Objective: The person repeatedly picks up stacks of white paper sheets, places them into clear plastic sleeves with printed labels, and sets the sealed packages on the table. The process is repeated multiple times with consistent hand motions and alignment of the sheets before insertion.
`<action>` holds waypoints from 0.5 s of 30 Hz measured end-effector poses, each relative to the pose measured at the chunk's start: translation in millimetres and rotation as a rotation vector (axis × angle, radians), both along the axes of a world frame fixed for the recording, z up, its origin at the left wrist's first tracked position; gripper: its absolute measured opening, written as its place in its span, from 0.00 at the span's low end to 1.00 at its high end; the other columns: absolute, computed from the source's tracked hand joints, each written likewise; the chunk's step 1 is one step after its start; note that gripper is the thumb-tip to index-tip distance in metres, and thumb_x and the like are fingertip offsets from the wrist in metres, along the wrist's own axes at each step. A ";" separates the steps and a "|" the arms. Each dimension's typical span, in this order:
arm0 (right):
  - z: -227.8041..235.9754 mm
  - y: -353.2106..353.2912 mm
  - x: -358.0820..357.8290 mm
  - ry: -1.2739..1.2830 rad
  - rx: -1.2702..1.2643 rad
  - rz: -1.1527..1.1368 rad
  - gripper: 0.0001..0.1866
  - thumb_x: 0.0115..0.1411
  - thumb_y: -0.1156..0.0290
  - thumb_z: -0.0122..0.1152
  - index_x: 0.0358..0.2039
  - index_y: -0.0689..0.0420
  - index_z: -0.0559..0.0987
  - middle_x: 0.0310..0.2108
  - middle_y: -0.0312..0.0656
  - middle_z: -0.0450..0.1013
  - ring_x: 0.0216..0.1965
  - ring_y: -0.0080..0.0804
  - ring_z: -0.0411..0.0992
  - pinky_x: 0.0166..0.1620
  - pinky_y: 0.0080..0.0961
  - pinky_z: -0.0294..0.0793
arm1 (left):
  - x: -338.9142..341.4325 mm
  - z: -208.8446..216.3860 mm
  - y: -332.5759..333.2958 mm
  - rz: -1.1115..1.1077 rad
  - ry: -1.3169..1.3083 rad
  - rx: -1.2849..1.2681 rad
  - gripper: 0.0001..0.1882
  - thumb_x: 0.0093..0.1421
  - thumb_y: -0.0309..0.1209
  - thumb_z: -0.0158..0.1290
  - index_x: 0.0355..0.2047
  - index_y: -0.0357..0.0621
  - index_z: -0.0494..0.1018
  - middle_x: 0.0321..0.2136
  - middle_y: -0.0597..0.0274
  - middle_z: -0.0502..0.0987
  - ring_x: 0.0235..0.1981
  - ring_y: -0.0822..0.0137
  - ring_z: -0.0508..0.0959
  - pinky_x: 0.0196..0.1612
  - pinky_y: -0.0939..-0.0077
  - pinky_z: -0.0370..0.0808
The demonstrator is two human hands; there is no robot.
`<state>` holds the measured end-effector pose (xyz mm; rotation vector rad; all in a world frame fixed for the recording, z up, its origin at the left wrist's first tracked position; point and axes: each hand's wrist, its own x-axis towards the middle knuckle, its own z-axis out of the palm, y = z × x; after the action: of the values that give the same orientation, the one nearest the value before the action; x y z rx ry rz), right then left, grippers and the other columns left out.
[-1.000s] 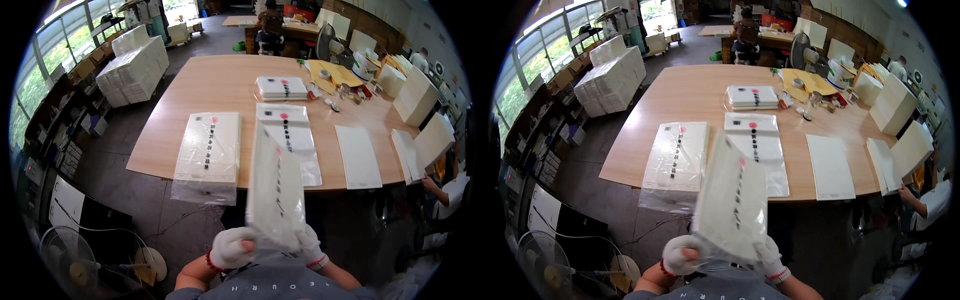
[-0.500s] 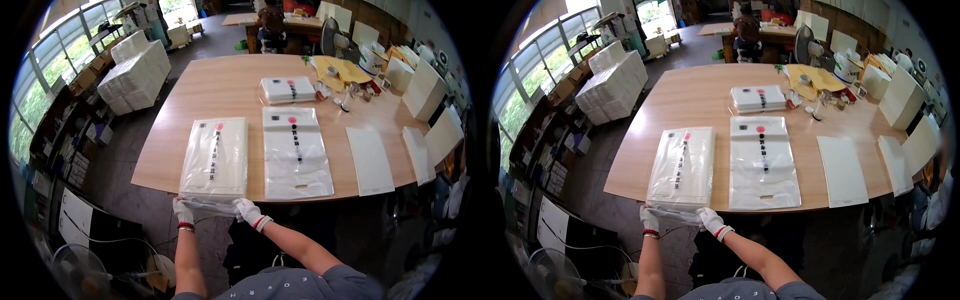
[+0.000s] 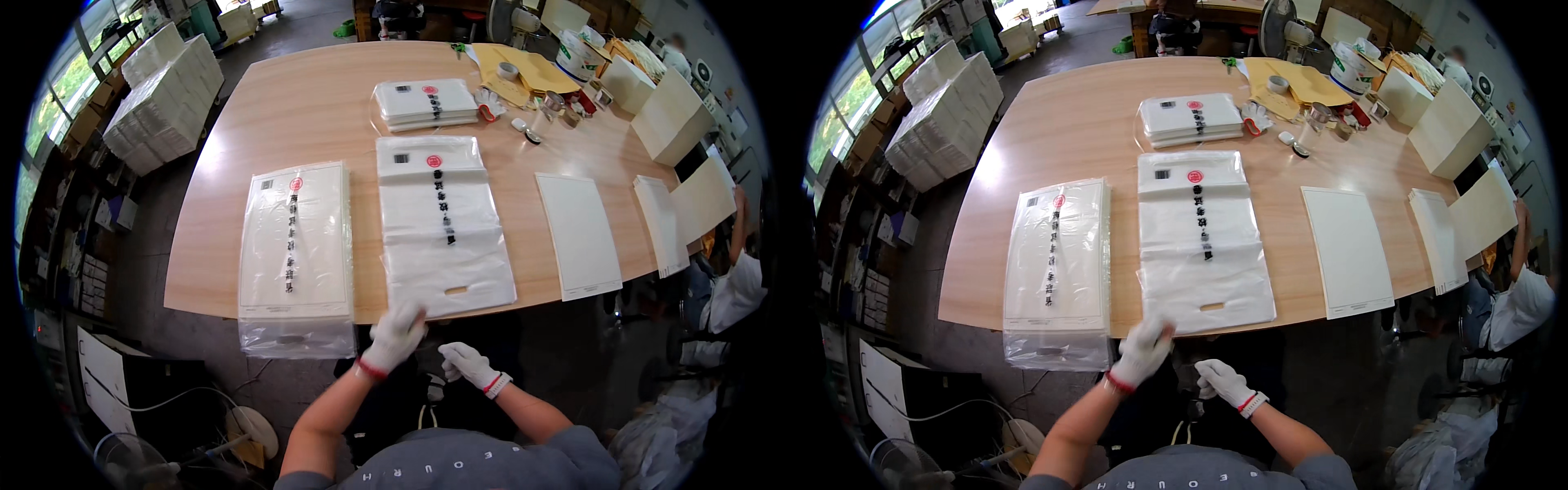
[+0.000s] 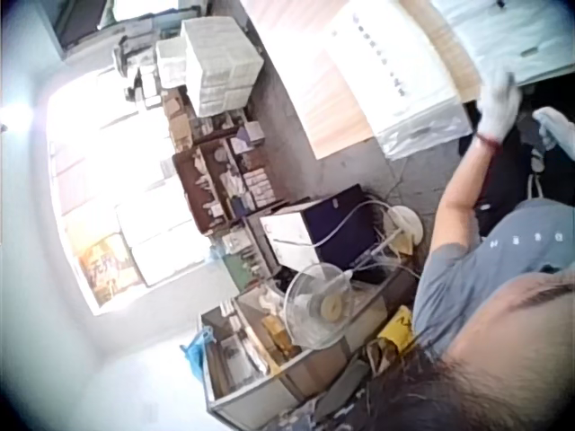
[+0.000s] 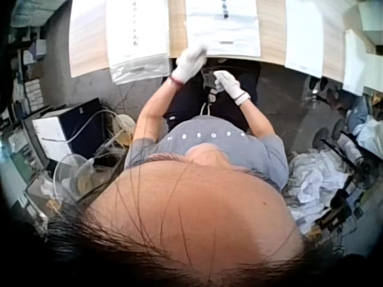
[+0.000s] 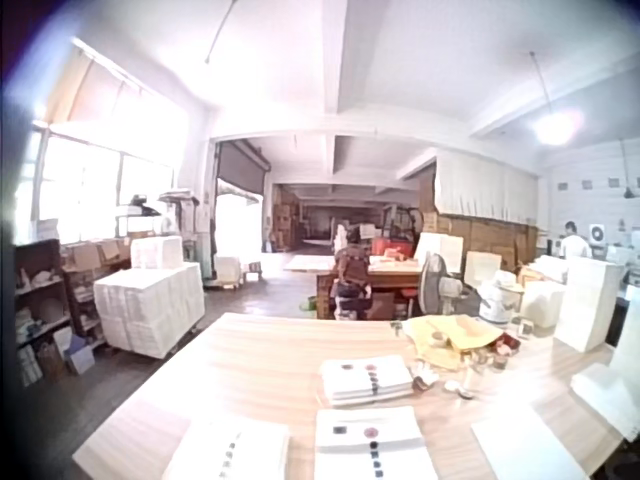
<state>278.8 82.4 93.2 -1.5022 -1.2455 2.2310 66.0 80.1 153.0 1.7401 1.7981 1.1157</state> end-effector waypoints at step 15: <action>35.6 53.3 25.4 0.197 0.146 -0.146 0.14 0.63 0.65 0.48 0.44 0.62 0.70 0.25 0.37 0.70 0.24 0.21 0.70 0.29 0.21 0.74 | -20.7 37.5 175.7 -0.102 0.197 -0.647 0.12 0.52 0.41 0.49 0.32 0.50 0.77 0.30 0.58 0.78 0.35 0.58 0.77 0.40 0.68 0.70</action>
<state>304.2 135.7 128.8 -1.2452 -1.1713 2.0871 45.4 255.8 190.5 1.5434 1.8724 0.2647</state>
